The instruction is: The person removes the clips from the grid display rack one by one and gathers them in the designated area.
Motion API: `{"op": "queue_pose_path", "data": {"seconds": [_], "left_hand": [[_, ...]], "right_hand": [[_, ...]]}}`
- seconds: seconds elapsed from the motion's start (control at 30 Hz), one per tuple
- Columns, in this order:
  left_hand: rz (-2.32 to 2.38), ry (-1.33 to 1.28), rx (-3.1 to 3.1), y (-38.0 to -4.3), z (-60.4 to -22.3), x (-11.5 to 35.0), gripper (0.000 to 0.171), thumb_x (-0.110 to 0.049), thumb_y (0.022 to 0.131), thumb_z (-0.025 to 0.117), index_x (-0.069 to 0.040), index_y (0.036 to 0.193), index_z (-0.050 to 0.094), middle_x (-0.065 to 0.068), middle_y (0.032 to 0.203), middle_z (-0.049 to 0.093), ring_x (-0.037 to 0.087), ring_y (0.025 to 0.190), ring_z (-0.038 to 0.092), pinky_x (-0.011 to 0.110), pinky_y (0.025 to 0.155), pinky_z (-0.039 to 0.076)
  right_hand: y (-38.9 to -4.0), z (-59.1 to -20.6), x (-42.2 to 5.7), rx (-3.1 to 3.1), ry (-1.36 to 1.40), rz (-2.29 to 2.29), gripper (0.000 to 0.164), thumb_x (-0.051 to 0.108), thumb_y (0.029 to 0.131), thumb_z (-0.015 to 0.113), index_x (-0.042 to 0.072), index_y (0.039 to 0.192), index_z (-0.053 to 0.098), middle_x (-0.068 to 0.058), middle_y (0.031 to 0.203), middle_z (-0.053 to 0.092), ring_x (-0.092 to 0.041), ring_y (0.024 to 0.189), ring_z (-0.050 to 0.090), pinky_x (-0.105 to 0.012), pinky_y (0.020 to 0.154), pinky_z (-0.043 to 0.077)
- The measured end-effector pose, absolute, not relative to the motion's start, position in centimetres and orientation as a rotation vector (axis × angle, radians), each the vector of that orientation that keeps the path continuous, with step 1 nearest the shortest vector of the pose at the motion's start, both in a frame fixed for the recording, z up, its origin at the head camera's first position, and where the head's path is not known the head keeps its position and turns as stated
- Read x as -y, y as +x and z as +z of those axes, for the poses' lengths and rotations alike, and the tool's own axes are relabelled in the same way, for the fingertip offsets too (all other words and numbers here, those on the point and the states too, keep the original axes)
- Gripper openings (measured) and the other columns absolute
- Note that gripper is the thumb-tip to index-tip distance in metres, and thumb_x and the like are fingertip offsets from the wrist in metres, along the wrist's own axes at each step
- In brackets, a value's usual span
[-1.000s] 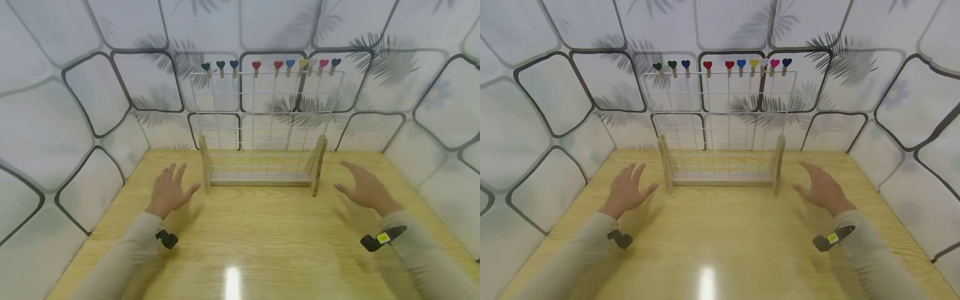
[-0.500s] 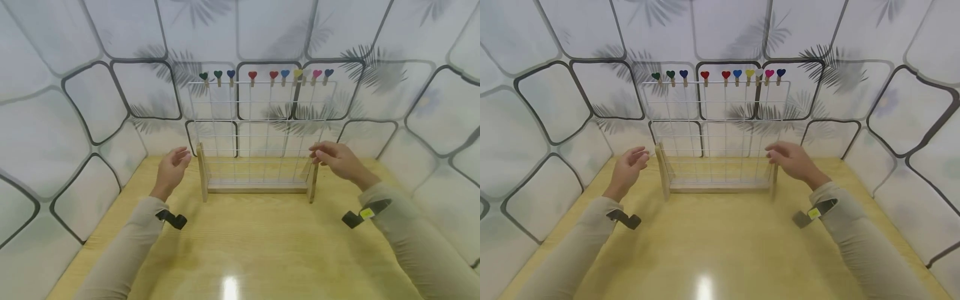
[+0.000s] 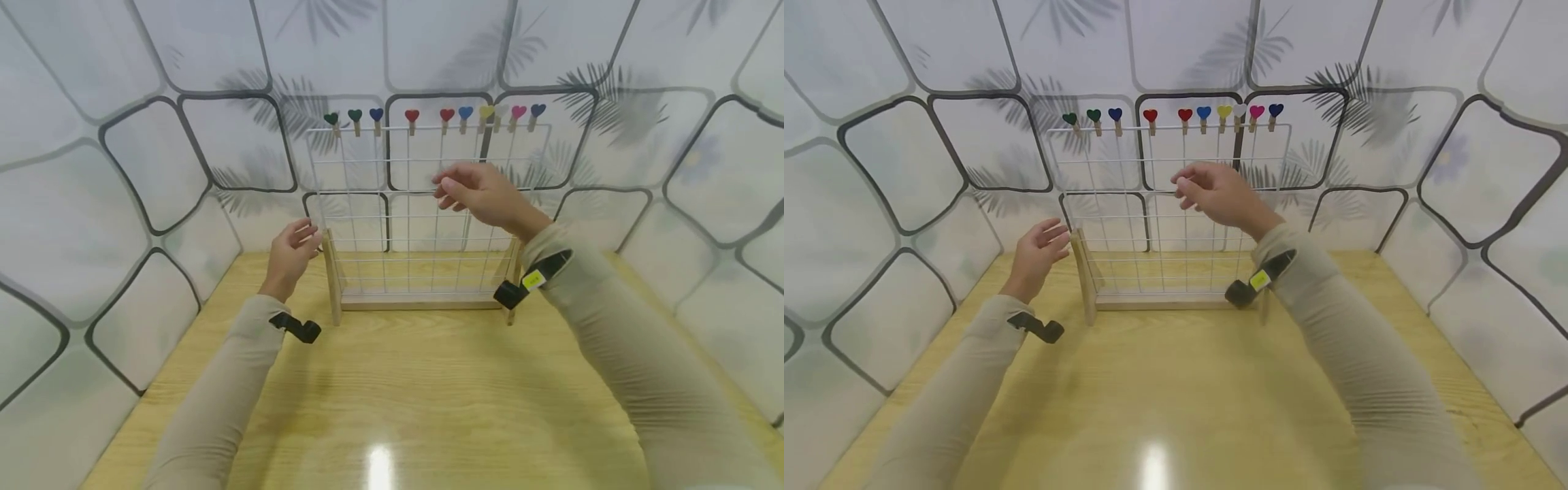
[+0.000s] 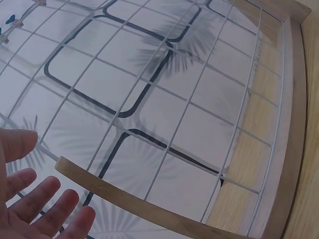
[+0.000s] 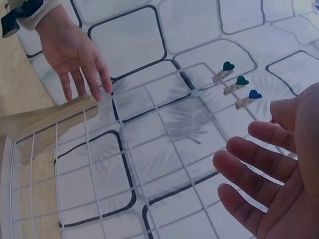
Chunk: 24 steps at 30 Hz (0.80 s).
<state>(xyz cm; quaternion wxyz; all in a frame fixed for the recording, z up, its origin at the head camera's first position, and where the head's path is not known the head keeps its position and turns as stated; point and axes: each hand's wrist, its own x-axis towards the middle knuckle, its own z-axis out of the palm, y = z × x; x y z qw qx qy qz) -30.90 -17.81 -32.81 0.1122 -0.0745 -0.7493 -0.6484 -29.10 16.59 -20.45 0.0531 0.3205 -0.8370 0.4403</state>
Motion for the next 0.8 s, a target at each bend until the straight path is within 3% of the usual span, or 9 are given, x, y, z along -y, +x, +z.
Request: {"op": "queue_pose_path", "data": {"seconds": [0.33, 0.8], "left_hand": [[-1.865, -0.228, 2.26, -31.3, -32.9, 17.2, 0.046, -0.011, 0.1, 0.054, -0.003, 0.144, 0.044, 0.018, 0.142, 0.049, 0.032, 0.126, 0.049, 0.047, 0.099, 0.044], [-1.714, -0.254, 2.35, -32.1, -32.8, 16.9, 0.043, -0.012, 0.1, 0.053, -0.002, 0.142, 0.047, 0.016, 0.138, 0.051, 0.03, 0.123, 0.052, 0.042, 0.092, 0.05]], "right_hand": [[-29.6, -16.0, -11.3, 2.512, 1.045, 1.36, 0.027, 0.018, 0.103, 0.048, 0.002, 0.122, 0.06, -0.012, 0.109, 0.066, -0.024, 0.091, 0.066, -0.038, 0.082, 0.053], [-31.1, -12.6, -6.8, 2.552, 1.074, 1.267, 0.033, 0.025, 0.103, 0.049, 0.006, 0.128, 0.058, -0.006, 0.116, 0.065, -0.018, 0.092, 0.066, -0.033, 0.078, 0.053]]}}
